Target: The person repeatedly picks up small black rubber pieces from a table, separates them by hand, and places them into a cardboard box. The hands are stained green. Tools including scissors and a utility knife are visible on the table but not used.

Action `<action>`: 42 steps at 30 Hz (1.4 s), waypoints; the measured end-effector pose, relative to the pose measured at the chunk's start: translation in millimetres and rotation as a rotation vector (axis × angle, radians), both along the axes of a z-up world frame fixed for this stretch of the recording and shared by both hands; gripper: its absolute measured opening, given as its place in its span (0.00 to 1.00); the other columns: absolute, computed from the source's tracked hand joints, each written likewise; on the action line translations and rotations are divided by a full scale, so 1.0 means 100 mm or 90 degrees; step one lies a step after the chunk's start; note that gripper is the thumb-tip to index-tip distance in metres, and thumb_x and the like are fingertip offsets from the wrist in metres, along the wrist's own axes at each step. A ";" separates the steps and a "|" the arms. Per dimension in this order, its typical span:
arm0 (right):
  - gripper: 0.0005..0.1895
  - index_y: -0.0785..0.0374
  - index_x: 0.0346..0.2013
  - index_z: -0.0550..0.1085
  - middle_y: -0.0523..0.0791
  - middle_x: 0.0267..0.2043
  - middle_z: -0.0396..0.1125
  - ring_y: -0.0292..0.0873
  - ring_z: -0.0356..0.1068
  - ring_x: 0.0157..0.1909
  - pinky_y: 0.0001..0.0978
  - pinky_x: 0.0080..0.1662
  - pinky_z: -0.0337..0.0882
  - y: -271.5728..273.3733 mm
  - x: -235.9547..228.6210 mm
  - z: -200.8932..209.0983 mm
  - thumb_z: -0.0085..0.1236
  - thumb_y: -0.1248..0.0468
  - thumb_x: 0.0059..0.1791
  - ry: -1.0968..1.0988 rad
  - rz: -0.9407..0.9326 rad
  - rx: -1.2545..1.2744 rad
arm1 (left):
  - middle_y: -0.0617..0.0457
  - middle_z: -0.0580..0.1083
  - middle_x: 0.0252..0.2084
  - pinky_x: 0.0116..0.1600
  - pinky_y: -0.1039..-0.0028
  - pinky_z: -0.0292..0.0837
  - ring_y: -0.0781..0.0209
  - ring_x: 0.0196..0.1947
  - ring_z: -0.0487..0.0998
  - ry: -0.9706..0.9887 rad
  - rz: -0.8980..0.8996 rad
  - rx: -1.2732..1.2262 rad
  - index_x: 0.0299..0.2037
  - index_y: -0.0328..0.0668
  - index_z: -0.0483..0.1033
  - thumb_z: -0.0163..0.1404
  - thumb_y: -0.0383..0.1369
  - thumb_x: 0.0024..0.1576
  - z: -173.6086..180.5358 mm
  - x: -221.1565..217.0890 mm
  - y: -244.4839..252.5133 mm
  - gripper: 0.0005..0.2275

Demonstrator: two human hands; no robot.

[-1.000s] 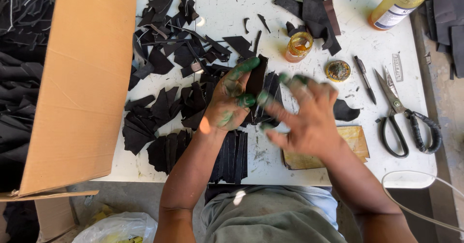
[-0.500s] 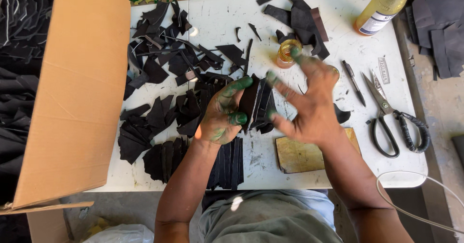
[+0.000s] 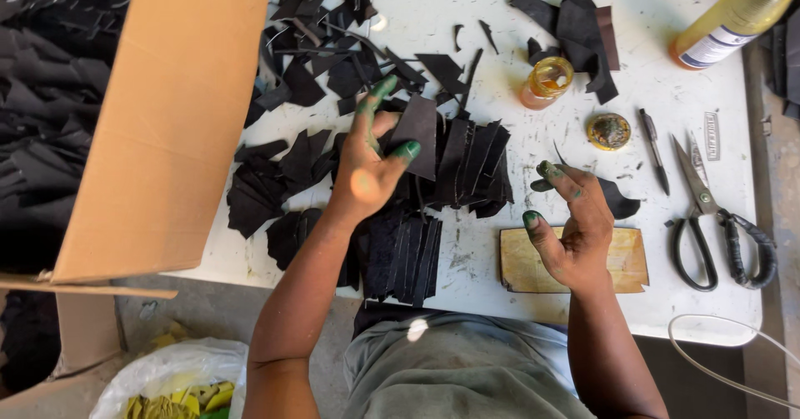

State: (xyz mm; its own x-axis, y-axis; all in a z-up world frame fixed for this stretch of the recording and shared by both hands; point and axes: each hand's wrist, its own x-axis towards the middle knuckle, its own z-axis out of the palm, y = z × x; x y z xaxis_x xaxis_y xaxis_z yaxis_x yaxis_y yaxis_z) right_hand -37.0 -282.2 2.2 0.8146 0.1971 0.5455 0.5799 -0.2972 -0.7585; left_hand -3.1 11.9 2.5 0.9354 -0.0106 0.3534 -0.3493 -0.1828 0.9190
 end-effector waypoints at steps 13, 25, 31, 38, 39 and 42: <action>0.23 0.71 0.57 0.70 0.52 0.52 0.70 0.46 0.73 0.50 0.34 0.55 0.71 0.07 -0.21 -0.15 0.63 0.73 0.48 0.023 0.004 -0.103 | 0.48 0.80 0.42 0.46 0.77 0.75 0.66 0.41 0.79 0.170 0.242 0.033 0.47 0.29 0.78 0.57 0.22 0.54 -0.06 -0.46 1.31 0.11; 0.23 0.71 0.59 0.70 0.52 0.52 0.71 0.46 0.73 0.52 0.34 0.55 0.72 0.02 -0.31 -0.13 0.64 0.69 0.51 0.026 -0.017 -0.143 | 0.47 0.80 0.43 0.48 0.76 0.77 0.64 0.45 0.80 0.149 0.236 0.073 0.48 0.29 0.78 0.57 0.23 0.55 -0.19 -0.49 1.45 0.12; 0.22 0.72 0.57 0.73 0.53 0.50 0.71 0.47 0.73 0.51 0.34 0.54 0.71 0.02 -0.29 -0.14 0.64 0.69 0.49 0.034 -0.035 -0.172 | 0.42 0.80 0.41 0.46 0.75 0.77 0.62 0.41 0.81 0.083 0.320 0.163 0.47 0.25 0.74 0.59 0.21 0.55 -0.22 -0.44 1.62 0.11; 0.19 0.71 0.55 0.74 0.52 0.50 0.71 0.47 0.73 0.51 0.34 0.55 0.71 0.00 -0.23 -0.16 0.63 0.69 0.50 0.052 -0.039 -0.161 | 0.42 0.81 0.43 0.44 0.76 0.75 0.63 0.41 0.81 0.178 0.309 0.147 0.52 0.27 0.74 0.57 0.21 0.54 -0.22 -0.33 1.77 0.15; 0.19 0.71 0.55 0.74 0.52 0.50 0.71 0.47 0.73 0.51 0.34 0.55 0.71 0.00 -0.22 -0.17 0.63 0.69 0.50 0.051 -0.040 -0.163 | 0.42 0.80 0.43 0.44 0.76 0.75 0.64 0.42 0.81 0.172 0.303 0.152 0.53 0.27 0.74 0.57 0.21 0.55 -0.23 -0.32 1.76 0.15; 0.18 0.70 0.54 0.75 0.53 0.50 0.71 0.47 0.73 0.51 0.34 0.54 0.71 -0.02 -0.21 -0.17 0.64 0.69 0.49 0.052 -0.044 -0.173 | 0.43 0.81 0.43 0.45 0.77 0.76 0.64 0.40 0.81 0.186 0.297 0.165 0.55 0.27 0.73 0.57 0.23 0.56 -0.23 -0.29 1.73 0.17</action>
